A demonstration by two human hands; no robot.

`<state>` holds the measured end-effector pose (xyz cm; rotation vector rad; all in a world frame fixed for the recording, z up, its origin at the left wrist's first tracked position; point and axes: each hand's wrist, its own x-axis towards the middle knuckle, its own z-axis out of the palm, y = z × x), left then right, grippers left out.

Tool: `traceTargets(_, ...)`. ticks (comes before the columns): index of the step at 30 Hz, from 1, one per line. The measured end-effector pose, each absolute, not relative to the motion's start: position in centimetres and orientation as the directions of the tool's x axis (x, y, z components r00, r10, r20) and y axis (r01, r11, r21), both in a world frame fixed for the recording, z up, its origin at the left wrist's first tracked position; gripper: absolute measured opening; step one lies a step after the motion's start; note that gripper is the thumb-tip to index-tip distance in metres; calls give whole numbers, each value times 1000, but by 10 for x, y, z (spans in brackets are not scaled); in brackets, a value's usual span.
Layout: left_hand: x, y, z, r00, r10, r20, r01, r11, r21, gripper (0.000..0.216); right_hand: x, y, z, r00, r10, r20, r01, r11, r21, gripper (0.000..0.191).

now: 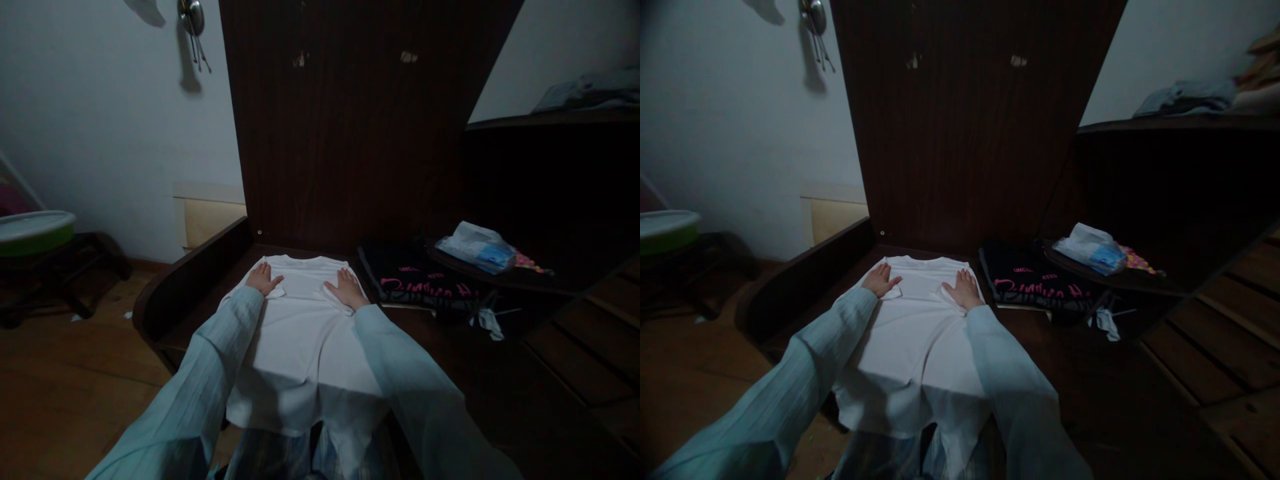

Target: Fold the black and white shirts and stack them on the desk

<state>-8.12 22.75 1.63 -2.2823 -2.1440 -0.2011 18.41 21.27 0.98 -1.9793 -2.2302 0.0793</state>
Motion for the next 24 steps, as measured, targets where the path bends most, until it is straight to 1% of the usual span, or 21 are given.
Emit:
traceTargets(1, -80, 225, 19, 62, 988, 143, 994, -73, 77, 63, 184, 211, 11, -122, 983, 136, 981, 141, -132, 66)
traceTargets(3, -79, 218, 23, 32, 967, 251, 997, -47, 57, 53, 184, 206, 15, -139, 955, 262, 980, 170, -99, 51)
traceTargets(5, -77, 213, 27, -40, 958, 285, 998, 27, 49, 47, 183, 199, 19, -126, 933, 337, 985, 159, -72, 38)
traceTargets(7, -75, 209, 30, -91, 968, 232, 995, 82, 50, 45, 181, 193, 23, -77, 947, 311, 993, 102, -64, 37)
traceTargets(10, -75, 208, 31, -79, 984, 159, 996, 72, 48, 41, 180, 190, 26, -47, 977, 208, 996, 60, -59, 37)
traceTargets(12, -78, 208, 32, -40, 986, 162, 999, 34, 38, 38, 180, 188, 27, -81, 978, 194, 994, 93, -56, 37)
traceTargets(15, -89, 203, 28, 33, 987, 155, 999, -36, 22, 34, 185, 181, 28, -143, 970, 197, 986, 157, -58, 45)
traceTargets(18, -109, 188, 14, 185, 967, 173, 981, -192, 23, 32, 194, 165, 25, -238, 955, 180, 964, 254, -73, 46)
traceTargets(19, -115, 182, 8, 252, 948, 193, 965, -262, 28, 35, 197, 158, 22, -277, 944, 181, 953, 294, -74, 45)
traceTargets(21, -125, 171, -3, 322, 918, 231, 941, -338, 32, 42, 203, 146, 14, -341, 920, 195, 931, 360, -69, 47)
traceTargets(24, -130, 161, -11, 321, 924, 206, 943, -332, 20, 56, 209, 136, 3, -368, 913, 175, 919, 385, -81, 54)
